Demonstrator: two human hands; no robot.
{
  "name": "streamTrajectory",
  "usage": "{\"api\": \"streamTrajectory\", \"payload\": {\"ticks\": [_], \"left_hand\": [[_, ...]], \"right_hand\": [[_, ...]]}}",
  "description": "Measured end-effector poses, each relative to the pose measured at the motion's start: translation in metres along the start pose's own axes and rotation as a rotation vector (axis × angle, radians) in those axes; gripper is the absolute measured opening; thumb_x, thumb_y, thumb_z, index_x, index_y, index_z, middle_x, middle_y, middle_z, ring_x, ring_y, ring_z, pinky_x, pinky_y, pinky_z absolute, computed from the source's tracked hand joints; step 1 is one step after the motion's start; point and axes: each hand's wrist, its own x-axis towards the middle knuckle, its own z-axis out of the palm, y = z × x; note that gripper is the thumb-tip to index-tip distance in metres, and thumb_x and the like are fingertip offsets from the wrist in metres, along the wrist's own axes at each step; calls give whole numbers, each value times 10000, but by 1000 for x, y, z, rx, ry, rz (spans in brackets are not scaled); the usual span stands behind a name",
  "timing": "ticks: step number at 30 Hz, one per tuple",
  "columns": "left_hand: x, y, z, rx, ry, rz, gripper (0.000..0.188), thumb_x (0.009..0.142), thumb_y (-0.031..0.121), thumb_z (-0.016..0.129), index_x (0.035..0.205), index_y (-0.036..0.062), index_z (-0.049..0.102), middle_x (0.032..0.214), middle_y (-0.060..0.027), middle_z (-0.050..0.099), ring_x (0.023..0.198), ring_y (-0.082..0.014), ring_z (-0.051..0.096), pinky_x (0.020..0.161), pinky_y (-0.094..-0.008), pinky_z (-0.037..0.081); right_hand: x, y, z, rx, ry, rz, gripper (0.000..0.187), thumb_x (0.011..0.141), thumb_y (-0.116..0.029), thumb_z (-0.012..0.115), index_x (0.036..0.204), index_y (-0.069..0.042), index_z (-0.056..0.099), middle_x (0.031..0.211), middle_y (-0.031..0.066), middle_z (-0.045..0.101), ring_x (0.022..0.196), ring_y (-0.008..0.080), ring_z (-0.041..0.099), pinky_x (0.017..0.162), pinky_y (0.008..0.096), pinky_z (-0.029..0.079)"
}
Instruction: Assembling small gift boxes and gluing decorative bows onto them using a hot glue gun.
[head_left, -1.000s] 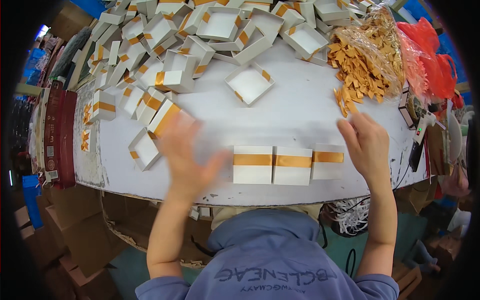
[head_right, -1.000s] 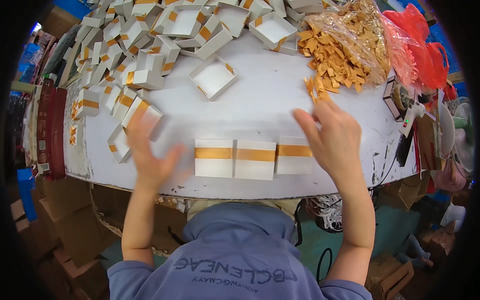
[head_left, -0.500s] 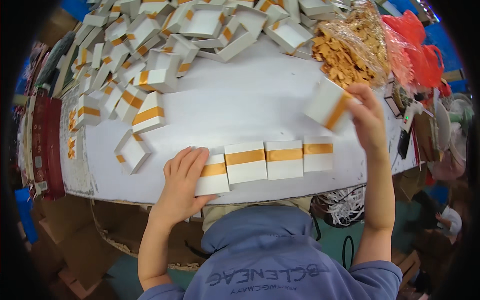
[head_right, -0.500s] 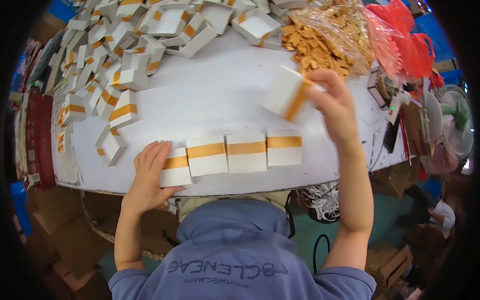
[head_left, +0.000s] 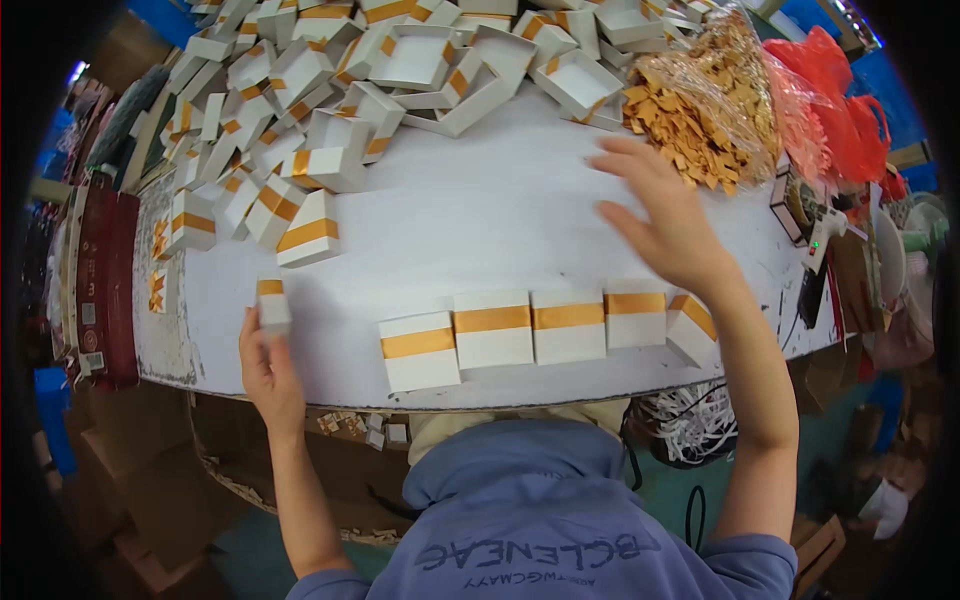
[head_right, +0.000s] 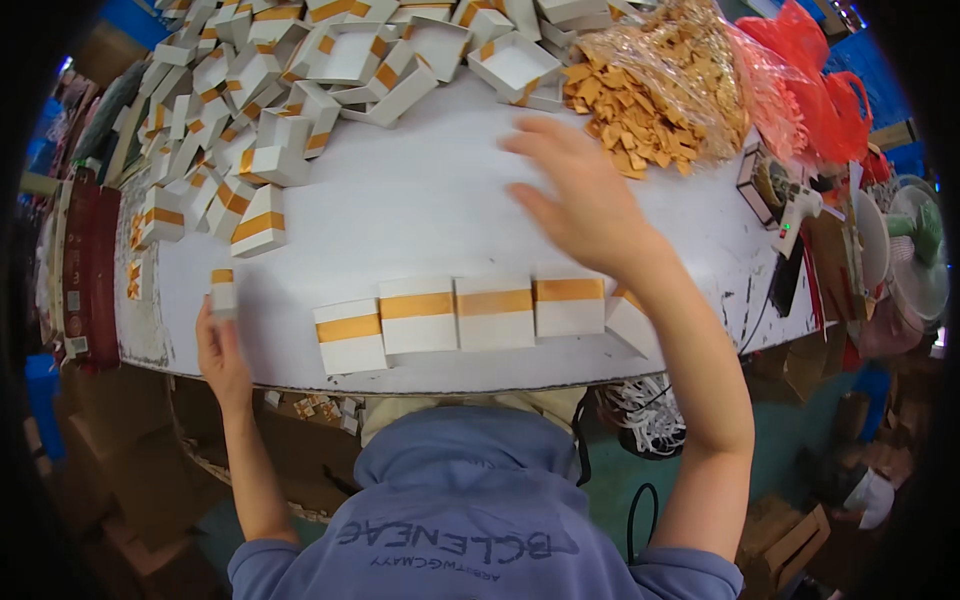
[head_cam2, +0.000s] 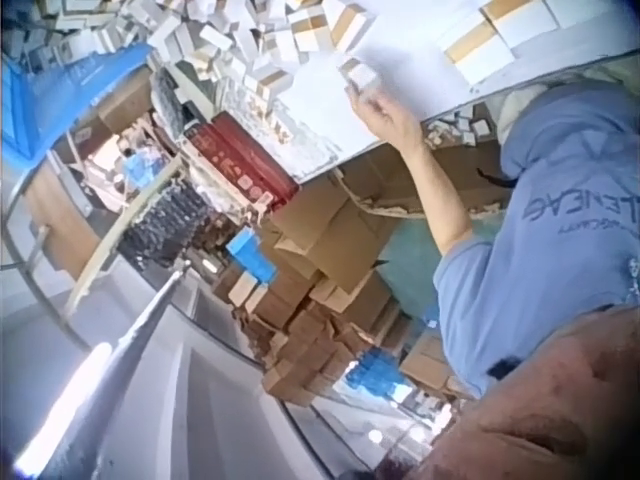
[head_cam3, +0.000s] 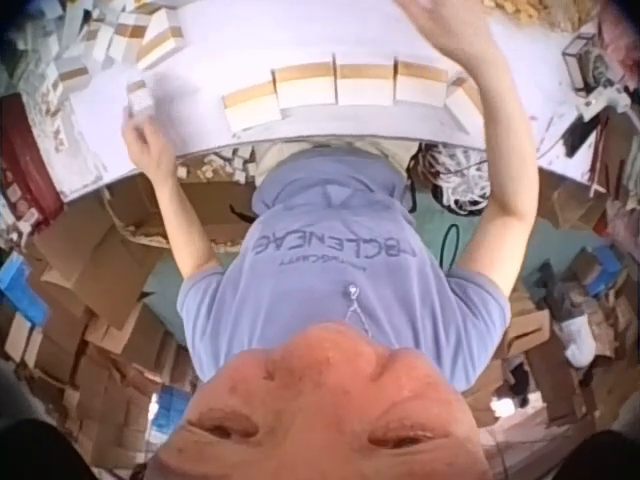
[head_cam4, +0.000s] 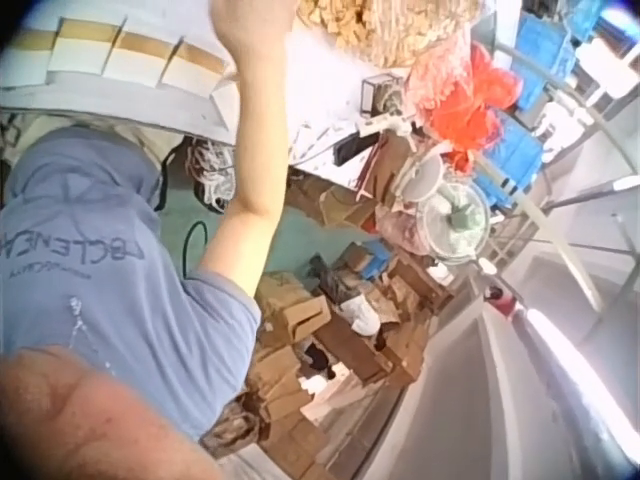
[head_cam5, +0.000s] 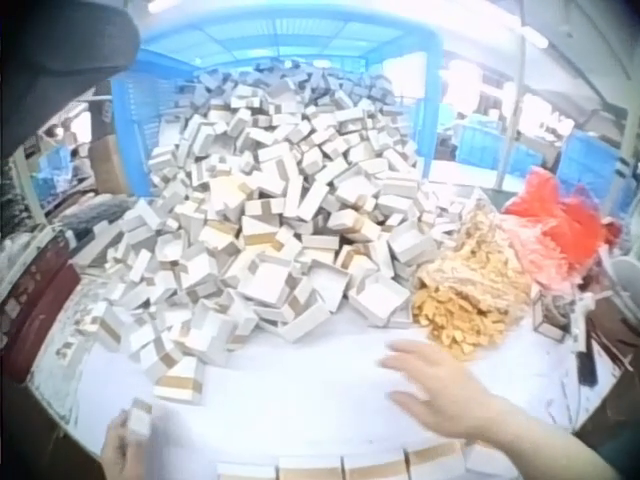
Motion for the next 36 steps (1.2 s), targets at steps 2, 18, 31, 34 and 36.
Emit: {"api": "streamTrajectory", "payload": {"ticks": [2,18,31,34,36], "left_hand": [[-5,18,-10,-1399,203,-476,314,967,188,356,1206,-6,418,1295,-165,448,1225,-326,410,994,-468,355],[12,2,-16,-857,-449,-794,248,924,199,490,785,6,560,780,-16,577,662,-90,501,633,-246,426],[27,35,-26,-110,-315,204,403,760,132,637,1148,57,558,1198,-156,488,1104,-318,461,935,-410,351],[59,23,-13,-200,-186,145,423,743,148,660,1138,44,547,1189,-147,477,1080,-310,463,888,-394,380],[93,33,6,-153,-141,8,420,721,184,694,1081,40,533,1152,-140,483,1030,-315,482,847,-387,399]], "right_hand": [[46,-17,34,-139,97,-183,435,727,-61,654,1137,-58,507,1269,125,461,1184,301,425,966,400,346],[42,8,54,744,-361,892,407,871,-359,566,1097,-21,548,896,21,610,754,75,558,618,249,461],[85,-61,64,-361,-412,-43,509,748,-321,684,1119,-32,490,1025,133,564,909,310,570,753,387,472],[121,-100,92,100,-18,-224,473,758,-261,680,1131,-43,486,1042,129,562,912,313,566,748,391,475],[143,-111,114,194,64,-231,468,763,-240,676,1143,-48,482,1053,130,561,918,317,563,745,386,477]]}}
